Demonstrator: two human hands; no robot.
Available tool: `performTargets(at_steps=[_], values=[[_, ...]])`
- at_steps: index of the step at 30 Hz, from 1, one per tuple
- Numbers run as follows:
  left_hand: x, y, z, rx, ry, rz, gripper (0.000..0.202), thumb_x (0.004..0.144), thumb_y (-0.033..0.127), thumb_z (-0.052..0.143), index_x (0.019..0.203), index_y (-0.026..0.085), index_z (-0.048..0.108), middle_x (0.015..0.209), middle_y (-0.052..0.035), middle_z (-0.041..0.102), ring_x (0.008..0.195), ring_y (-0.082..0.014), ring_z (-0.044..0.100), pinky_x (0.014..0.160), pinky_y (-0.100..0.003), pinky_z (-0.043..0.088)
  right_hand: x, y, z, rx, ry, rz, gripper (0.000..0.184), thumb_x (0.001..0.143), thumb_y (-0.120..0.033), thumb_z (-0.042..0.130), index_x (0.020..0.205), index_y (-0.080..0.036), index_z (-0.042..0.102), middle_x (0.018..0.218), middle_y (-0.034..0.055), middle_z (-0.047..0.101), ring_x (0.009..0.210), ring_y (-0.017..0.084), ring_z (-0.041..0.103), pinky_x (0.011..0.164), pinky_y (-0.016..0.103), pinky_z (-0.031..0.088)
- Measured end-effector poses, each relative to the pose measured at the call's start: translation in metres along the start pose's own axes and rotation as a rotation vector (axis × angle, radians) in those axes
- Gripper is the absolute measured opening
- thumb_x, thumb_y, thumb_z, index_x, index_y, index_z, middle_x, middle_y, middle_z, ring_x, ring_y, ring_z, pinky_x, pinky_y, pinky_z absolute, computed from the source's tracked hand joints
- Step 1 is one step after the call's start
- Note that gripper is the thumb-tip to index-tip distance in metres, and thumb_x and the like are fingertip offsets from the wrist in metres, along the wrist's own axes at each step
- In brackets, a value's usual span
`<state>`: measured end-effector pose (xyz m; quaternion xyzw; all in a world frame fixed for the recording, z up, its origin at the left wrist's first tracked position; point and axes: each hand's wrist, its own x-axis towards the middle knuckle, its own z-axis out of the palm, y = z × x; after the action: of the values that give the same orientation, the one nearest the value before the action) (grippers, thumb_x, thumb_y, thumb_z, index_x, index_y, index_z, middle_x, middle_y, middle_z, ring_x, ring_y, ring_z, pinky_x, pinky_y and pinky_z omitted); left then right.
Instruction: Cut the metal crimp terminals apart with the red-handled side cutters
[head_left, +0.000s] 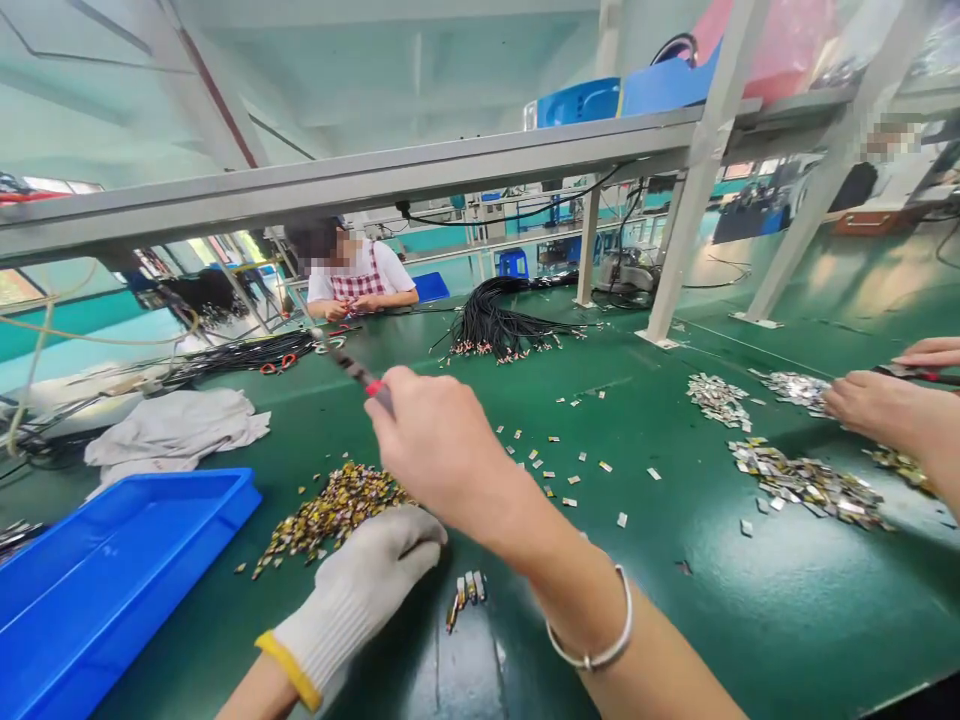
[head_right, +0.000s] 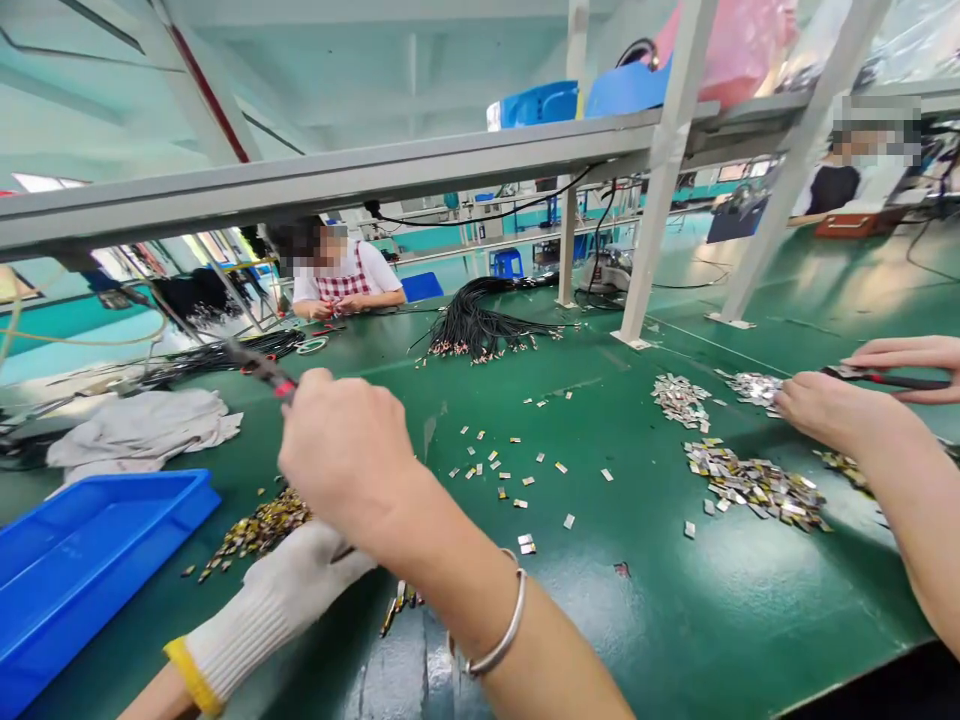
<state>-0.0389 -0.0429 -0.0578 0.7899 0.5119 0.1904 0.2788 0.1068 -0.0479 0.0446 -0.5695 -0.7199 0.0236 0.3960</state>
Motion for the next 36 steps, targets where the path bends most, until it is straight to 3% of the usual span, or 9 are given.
performTargets(at_steps=[3, 5, 11, 17, 22, 25, 29, 33, 36], values=[[-0.002, 0.002, 0.005, 0.141, -0.186, 0.128, 0.021, 0.075, 0.015, 0.058, 0.083, 0.028, 0.072, 0.092, 0.0034, 0.071, 0.088, -0.0194, 0.062, 0.079, -0.031, 0.045, 0.005, 0.007, -0.002, -0.058, -0.005, 0.036, 0.020, 0.096, -0.027, 0.044, 0.094, -0.013, 0.058, 0.080, 0.0078, 0.070, 0.075, 0.024, 0.069, 0.066, 0.032, 0.047], [-0.007, 0.004, 0.010, 0.234, -0.239, 0.219, 0.023, 0.074, 0.015, 0.056, 0.083, 0.029, 0.072, 0.094, 0.0032, 0.071, 0.090, -0.0206, 0.060, 0.080, -0.032, 0.043, 0.002, 0.004, 0.003, -0.062, -0.036, 0.017, 0.019, 0.096, -0.027, 0.045, 0.093, -0.014, 0.057, 0.081, 0.0073, 0.070, 0.075, 0.023, 0.068, 0.066, 0.031, 0.046], [-0.016, 0.003, 0.017, 0.358, -0.162, 0.284, 0.035, 0.067, 0.010, 0.053, 0.093, 0.027, 0.069, 0.109, -0.0021, 0.067, 0.097, -0.0262, 0.055, 0.083, -0.037, 0.041, -0.005, -0.006, 0.017, -0.099, -0.085, -0.030, 0.017, 0.095, -0.026, 0.045, 0.090, -0.015, 0.057, 0.080, 0.0055, 0.070, 0.071, 0.021, 0.067, 0.059, 0.027, 0.040], [-0.021, -0.006, 0.008, 0.393, -0.160, 0.112, 0.020, 0.075, 0.013, 0.047, 0.075, 0.020, 0.065, 0.090, -0.0047, 0.066, 0.087, -0.0226, 0.056, 0.077, -0.034, 0.042, -0.006, -0.004, 0.025, -0.129, -0.103, -0.039, 0.017, 0.095, -0.027, 0.046, 0.086, -0.017, 0.057, 0.078, 0.0037, 0.069, 0.067, 0.019, 0.065, 0.054, 0.026, 0.031], [-0.023, -0.031, -0.005, 0.118, -0.155, -0.105, 0.021, 0.084, 0.026, 0.046, 0.088, 0.027, 0.066, 0.096, 0.0026, 0.068, 0.086, -0.0177, 0.060, 0.075, -0.029, 0.043, -0.007, -0.003, 0.030, -0.142, -0.091, -0.036, 0.014, 0.093, -0.024, 0.048, 0.083, -0.018, 0.056, 0.075, 0.0028, 0.069, 0.063, 0.017, 0.062, 0.053, 0.026, 0.029], [-0.025, -0.040, -0.009, 0.030, -0.182, -0.006, 0.023, 0.080, 0.020, 0.049, 0.091, 0.029, 0.067, 0.103, 0.0037, 0.067, 0.094, -0.0165, 0.059, 0.080, -0.027, 0.043, -0.007, -0.002, 0.035, -0.159, -0.097, -0.036, 0.015, 0.093, -0.024, 0.048, 0.080, -0.019, 0.055, 0.073, 0.0024, 0.068, 0.061, 0.016, 0.060, 0.053, 0.025, 0.027], [-0.028, -0.038, -0.005, 0.125, -0.158, 0.130, 0.030, 0.073, 0.014, 0.055, 0.092, 0.030, 0.071, 0.114, 0.0010, 0.063, 0.107, -0.0215, 0.053, 0.089, -0.032, 0.040, -0.007, -0.001, 0.042, -0.176, -0.123, -0.019, 0.016, 0.092, -0.024, 0.048, 0.078, -0.020, 0.053, 0.068, 0.0009, 0.064, 0.056, 0.014, 0.055, 0.052, 0.025, 0.025], [-0.029, -0.028, 0.004, 0.226, -0.139, 0.194, 0.024, 0.073, 0.013, 0.054, 0.083, 0.028, 0.070, 0.106, 0.0011, 0.064, 0.101, -0.0222, 0.053, 0.087, -0.036, 0.039, -0.007, 0.001, 0.048, -0.169, -0.123, -0.019, 0.019, 0.092, -0.024, 0.048, 0.073, -0.021, 0.049, 0.061, -0.0020, 0.057, 0.051, 0.012, 0.044, 0.051, 0.025, 0.023], [-0.031, -0.021, 0.008, 0.278, -0.146, 0.159, 0.017, 0.073, 0.011, 0.051, 0.075, 0.020, 0.065, 0.097, -0.0029, 0.065, 0.090, -0.0215, 0.055, 0.081, -0.035, 0.040, -0.007, 0.003, 0.052, -0.139, -0.143, -0.017, 0.021, 0.091, -0.023, 0.048, 0.070, -0.021, 0.046, 0.058, -0.0038, 0.051, 0.049, 0.012, 0.037, 0.051, 0.024, 0.021]])
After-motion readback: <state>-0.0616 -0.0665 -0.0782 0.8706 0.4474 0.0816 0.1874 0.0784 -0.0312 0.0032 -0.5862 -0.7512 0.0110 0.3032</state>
